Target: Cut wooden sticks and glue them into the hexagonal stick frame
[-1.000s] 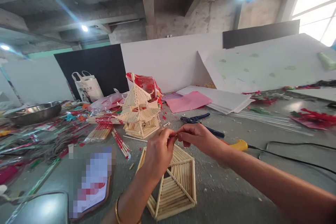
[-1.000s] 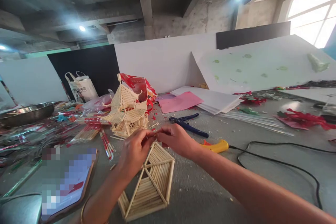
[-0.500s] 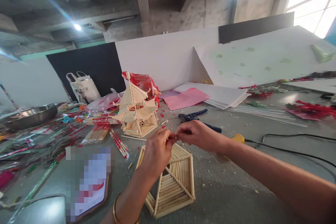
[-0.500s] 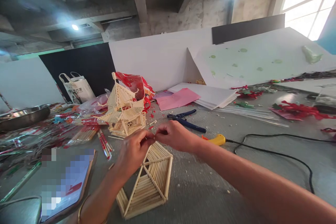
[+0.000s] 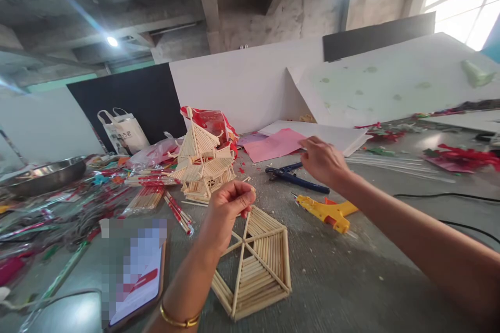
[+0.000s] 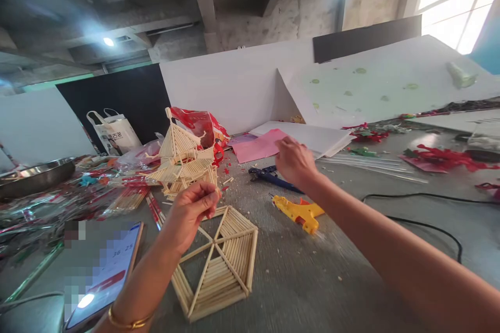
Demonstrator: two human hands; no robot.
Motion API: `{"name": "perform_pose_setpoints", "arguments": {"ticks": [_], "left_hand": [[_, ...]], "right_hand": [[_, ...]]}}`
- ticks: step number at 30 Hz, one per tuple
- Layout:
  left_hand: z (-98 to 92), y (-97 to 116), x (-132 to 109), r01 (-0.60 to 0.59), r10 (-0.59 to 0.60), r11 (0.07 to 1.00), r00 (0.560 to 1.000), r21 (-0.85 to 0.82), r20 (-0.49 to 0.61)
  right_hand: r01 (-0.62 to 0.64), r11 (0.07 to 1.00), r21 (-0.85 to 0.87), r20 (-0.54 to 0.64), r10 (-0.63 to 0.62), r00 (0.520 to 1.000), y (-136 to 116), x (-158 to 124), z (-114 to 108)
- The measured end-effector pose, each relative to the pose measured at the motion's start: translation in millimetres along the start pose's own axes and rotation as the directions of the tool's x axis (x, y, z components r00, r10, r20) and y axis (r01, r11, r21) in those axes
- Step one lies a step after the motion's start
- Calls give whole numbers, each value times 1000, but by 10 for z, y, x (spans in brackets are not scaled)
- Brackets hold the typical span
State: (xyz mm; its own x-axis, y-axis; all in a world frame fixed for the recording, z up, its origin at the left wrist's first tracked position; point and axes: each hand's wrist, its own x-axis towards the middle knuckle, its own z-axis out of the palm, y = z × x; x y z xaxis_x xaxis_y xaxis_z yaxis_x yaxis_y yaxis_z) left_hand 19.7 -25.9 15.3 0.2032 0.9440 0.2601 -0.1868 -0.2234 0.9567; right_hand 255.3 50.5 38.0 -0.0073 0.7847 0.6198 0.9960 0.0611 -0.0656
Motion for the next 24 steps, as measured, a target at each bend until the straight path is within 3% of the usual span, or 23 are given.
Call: {"name": "perform_pose_setpoints", "arguments": {"ticks": [4,7,11,17,24], "left_hand": [[-2,-49,8,97,-108,987,991,131,83],[-31,-77,29,133,-162,961,981,241,107],[-56,13,43,163,-213,899,974,407,81],[-43,171,4,68,-216,740,966,670,141],[-231,16,-40,37,-408,607,871,794,272]], "right_hand": [[-49,990,-132,81,60,995,242,118,121],[-32,991,-132,202,58,978,236,91,207],[8,993,-117,253,22,967,176,42,242],[48,993,-107,341,-9,940,159,29,234],[77,993,-88,405,-35,914,198,18,315]]}}
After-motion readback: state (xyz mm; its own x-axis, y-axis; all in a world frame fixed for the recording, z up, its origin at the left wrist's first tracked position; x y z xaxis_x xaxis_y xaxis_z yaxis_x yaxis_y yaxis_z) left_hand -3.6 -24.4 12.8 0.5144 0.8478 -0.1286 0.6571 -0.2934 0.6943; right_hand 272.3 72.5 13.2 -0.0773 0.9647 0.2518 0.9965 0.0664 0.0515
